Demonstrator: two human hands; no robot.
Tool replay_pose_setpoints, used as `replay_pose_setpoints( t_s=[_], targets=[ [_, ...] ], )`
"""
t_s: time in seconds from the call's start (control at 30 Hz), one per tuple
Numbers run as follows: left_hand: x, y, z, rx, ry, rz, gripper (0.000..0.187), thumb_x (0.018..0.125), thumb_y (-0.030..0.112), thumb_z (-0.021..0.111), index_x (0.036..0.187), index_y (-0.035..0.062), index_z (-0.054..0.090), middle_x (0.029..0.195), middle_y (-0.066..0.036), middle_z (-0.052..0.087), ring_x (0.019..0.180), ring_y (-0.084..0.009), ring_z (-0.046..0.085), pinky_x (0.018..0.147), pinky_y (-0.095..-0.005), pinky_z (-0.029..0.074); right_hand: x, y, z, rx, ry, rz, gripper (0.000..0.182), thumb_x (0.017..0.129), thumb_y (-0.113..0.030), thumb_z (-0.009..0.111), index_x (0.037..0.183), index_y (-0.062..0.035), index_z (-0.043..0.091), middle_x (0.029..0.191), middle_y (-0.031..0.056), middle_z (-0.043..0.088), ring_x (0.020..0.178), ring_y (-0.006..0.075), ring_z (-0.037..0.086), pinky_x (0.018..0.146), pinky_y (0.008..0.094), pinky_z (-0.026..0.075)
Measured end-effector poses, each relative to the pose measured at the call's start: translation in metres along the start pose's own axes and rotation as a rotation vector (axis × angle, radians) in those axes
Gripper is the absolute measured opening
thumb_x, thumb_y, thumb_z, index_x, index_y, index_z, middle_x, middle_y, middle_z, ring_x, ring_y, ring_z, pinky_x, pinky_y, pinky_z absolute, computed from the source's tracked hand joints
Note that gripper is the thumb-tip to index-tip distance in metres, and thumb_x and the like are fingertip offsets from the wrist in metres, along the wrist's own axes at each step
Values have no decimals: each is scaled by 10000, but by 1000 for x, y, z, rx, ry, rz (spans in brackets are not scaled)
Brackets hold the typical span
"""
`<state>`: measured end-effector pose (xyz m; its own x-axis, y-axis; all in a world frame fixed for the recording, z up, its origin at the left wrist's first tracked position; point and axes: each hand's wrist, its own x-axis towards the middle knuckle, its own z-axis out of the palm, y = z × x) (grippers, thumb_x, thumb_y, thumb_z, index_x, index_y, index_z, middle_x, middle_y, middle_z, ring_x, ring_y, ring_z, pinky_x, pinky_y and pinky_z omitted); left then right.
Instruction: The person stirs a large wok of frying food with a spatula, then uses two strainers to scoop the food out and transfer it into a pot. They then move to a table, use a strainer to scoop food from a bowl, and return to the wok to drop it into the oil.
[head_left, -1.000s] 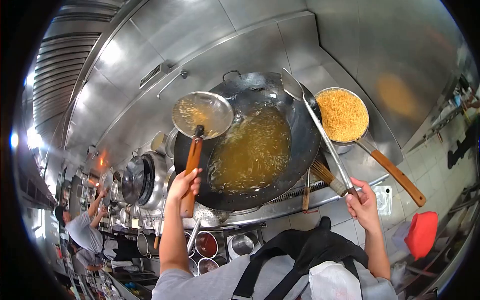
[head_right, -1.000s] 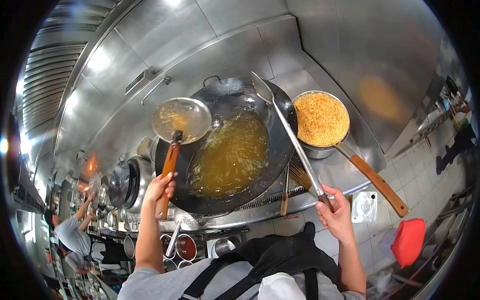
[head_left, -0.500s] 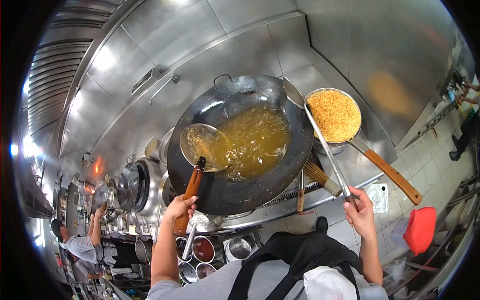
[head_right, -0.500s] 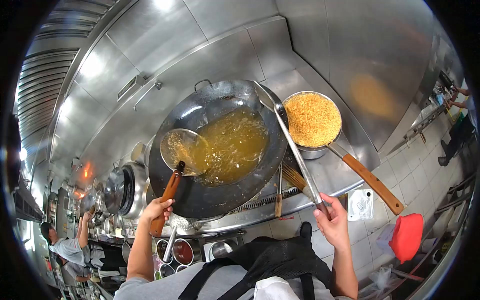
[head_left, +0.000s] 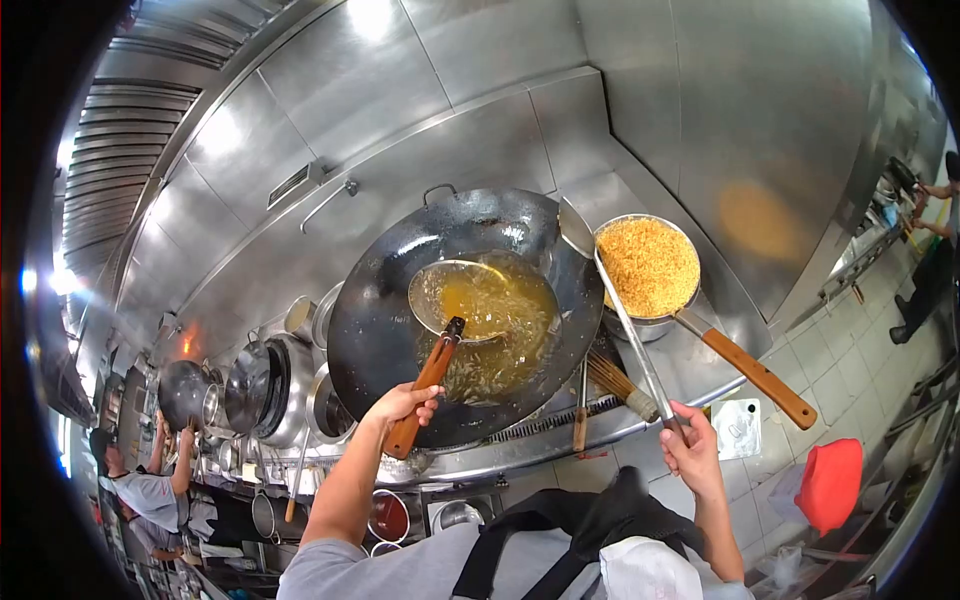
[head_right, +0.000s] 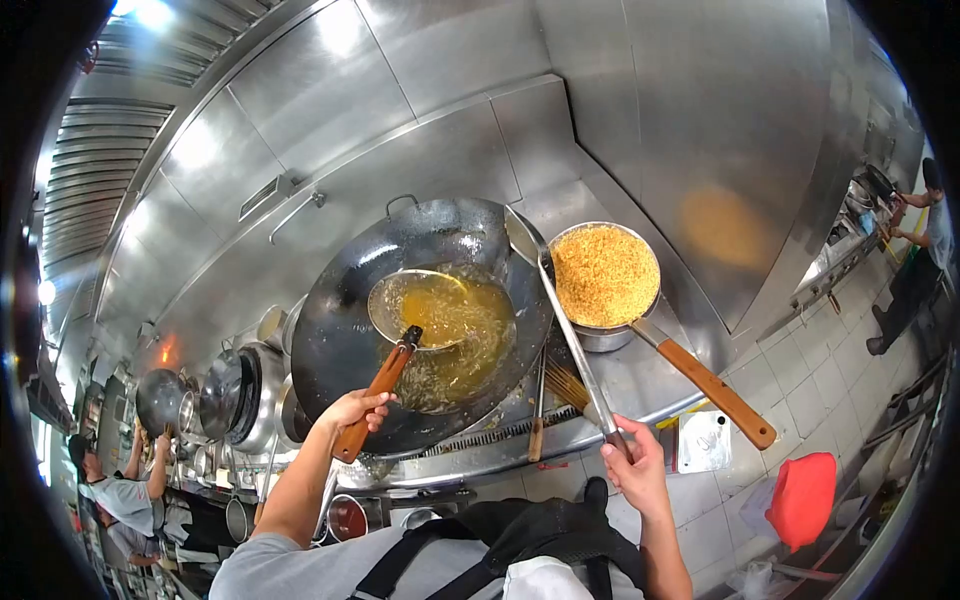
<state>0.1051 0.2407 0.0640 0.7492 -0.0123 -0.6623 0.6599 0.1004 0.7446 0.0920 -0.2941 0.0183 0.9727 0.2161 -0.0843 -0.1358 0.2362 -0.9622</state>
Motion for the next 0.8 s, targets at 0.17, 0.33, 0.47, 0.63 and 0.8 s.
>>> replay_pose_setpoints(
  t_s=[0.17, 0.33, 0.47, 0.63, 0.8],
  targets=[
    [4, -2, 22, -38, -29, 5, 325, 1052, 225, 596, 1305, 28, 544, 797, 23, 476, 589, -57, 425, 528, -235, 392, 0, -1, -2, 32, 12, 9, 477, 969, -64, 667, 1414, -67, 496, 735, 10, 584, 519, 51, 490, 409, 209, 360],
    [11, 2, 42, -173, -196, 3, 342, 1058, 243, 589, 1325, 32, 549, 799, 27, 476, 586, -43, 416, 528, -225, 378, -2, -7, -2, 34, 1, 22, 476, 965, -50, 669, 1412, -73, 505, 714, 6, 580, 517, 49, 488, 412, 213, 357],
    [29, 4, 57, -324, -336, 34, 367, 1066, 255, 570, 1355, 34, 525, 800, 46, 446, 595, -28, 401, 517, -205, 366, -4, -7, 0, 30, -14, 17, 480, 964, -51, 668, 1415, -78, 505, 721, 8, 584, 518, 49, 488, 414, 213, 358],
    [16, 18, 91, -586, -313, 29, 356, 1062, 195, 563, 1362, 9, 515, 770, 53, 448, 582, -14, 404, 462, -183, 381, -9, -11, 6, 35, -20, 9, 493, 961, -55, 682, 1420, -81, 503, 725, 9, 586, 518, 49, 486, 423, 215, 359],
    [-54, -6, 91, -526, -250, 148, 313, 1059, 199, 559, 1317, 21, 557, 742, 77, 462, 539, -7, 400, 439, -164, 364, -13, -23, 12, -1, -69, -11, 490, 971, -63, 660, 1428, -88, 482, 761, 32, 588, 517, 61, 481, 422, 219, 370]
  ],
)
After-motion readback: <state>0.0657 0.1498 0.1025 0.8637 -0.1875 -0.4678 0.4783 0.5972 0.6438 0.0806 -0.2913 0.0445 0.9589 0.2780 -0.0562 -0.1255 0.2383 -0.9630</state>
